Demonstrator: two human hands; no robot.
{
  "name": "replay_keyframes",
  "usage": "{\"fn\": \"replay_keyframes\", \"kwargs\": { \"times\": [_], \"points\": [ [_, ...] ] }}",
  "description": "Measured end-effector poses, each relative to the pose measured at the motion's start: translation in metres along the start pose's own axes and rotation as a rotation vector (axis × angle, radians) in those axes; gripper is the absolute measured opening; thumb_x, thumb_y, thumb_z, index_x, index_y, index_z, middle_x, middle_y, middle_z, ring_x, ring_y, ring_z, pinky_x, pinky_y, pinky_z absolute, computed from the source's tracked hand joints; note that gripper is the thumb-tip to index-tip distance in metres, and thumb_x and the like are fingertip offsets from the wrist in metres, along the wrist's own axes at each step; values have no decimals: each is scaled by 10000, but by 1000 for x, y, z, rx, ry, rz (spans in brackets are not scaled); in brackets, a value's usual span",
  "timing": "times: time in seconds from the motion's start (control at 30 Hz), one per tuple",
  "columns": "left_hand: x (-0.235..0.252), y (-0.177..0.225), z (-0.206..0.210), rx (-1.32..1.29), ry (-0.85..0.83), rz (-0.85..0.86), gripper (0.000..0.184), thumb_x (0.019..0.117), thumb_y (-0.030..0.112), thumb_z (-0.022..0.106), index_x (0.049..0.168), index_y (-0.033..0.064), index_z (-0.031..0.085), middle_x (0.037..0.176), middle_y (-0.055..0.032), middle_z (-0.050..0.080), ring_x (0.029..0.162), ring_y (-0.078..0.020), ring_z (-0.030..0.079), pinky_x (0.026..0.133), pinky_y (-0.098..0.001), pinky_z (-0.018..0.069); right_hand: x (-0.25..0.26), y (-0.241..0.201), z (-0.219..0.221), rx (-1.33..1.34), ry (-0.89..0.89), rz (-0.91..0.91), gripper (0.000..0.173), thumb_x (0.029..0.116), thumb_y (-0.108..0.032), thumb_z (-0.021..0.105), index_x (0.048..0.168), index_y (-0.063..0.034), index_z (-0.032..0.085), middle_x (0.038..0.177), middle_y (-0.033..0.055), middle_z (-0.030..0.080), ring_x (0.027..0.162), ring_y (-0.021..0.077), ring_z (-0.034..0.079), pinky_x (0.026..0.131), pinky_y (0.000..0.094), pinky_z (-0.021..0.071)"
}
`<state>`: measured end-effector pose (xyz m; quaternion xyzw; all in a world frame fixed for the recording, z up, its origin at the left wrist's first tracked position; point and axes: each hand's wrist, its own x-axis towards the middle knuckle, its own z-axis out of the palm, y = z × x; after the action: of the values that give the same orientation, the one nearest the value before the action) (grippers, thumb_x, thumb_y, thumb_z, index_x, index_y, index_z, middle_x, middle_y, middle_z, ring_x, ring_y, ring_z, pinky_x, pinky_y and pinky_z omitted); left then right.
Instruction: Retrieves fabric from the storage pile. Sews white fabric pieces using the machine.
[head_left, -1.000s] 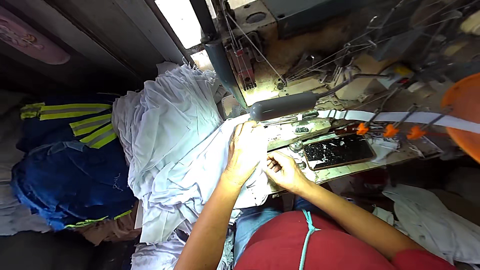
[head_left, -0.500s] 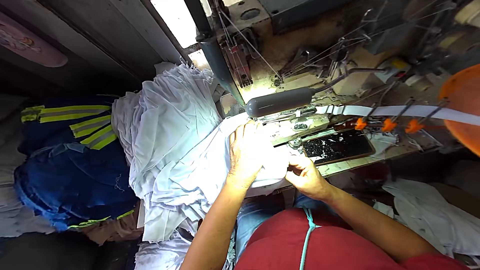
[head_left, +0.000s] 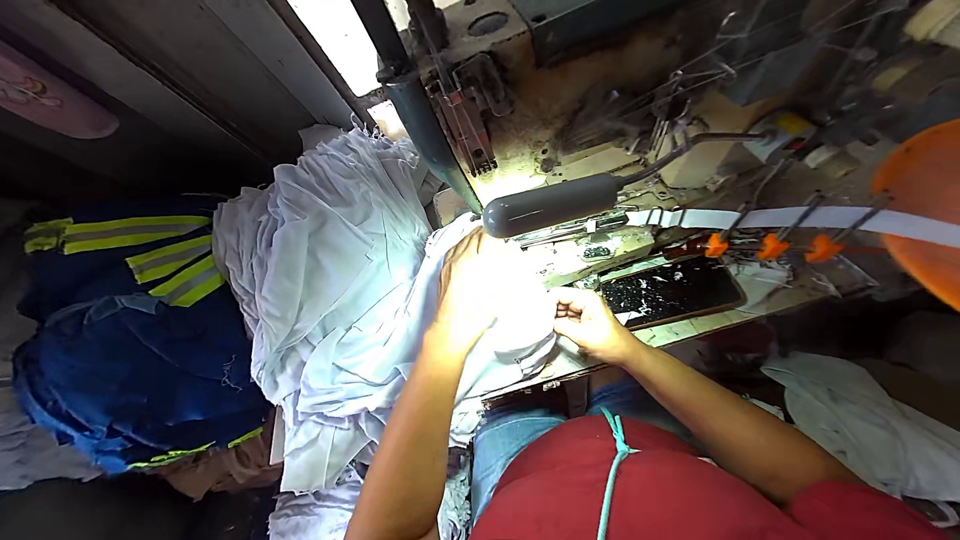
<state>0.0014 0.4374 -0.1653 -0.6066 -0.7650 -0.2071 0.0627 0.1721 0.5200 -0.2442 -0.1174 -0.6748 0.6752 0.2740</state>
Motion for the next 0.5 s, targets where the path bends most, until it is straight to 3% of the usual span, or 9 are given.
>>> {"fn": "replay_keyframes", "kwargs": {
  "times": [0.07,0.17,0.23,0.3,0.37,0.43,0.47,0.5],
  "points": [
    [13,-6,-9,-12,-55,-8,266,1047,117,516,1183,-69,651,1151,-266,679,1102,-413,667,970,-591,503,10,-1,3,80,14,111,119,894,48,559,937,-27,641,793,-74,655,727,-51,609,701,148,520],
    [24,-25,-10,-14,-15,105,267,1049,69,473,1168,-80,660,1159,-276,673,1131,-431,650,1012,-596,474,20,-4,8,159,35,200,148,897,84,562,882,-47,630,736,-72,618,689,-25,584,677,168,505],
    [27,-41,0,-24,196,221,224,1003,16,501,1064,-79,694,1083,-256,695,1070,-405,673,970,-553,508,19,-4,7,167,26,198,155,901,84,552,873,-50,623,727,-78,600,681,-26,570,678,167,496],
    [21,-45,3,56,450,306,199,998,11,523,1028,-55,708,1121,-211,715,1114,-355,674,991,-488,507,14,2,1,140,21,170,137,919,72,546,882,-32,627,749,-71,616,696,-35,579,687,157,499],
    [-2,-30,-7,81,532,353,205,990,43,533,1010,-66,705,1118,-227,714,1101,-362,669,959,-472,507,5,3,-7,82,25,141,109,927,64,546,919,-1,634,790,-61,621,728,-50,580,715,141,502],
    [-41,-7,-11,33,388,403,238,937,122,549,886,-39,715,928,-232,721,909,-356,704,804,-449,556,-3,1,-13,49,38,136,101,928,70,545,957,29,633,832,-43,626,765,-52,587,751,136,509],
    [-59,-1,-8,12,231,435,247,931,150,553,877,-4,739,846,-196,729,815,-334,724,713,-449,571,-6,2,-14,50,41,133,110,921,75,542,960,27,632,841,-43,635,772,-54,595,756,136,514],
    [-73,1,-5,10,33,453,240,934,140,561,962,4,757,866,-176,734,821,-337,732,719,-471,590,-6,3,-14,51,35,125,118,919,77,540,970,31,636,849,-41,643,778,-53,600,760,137,518]
  ]
}}
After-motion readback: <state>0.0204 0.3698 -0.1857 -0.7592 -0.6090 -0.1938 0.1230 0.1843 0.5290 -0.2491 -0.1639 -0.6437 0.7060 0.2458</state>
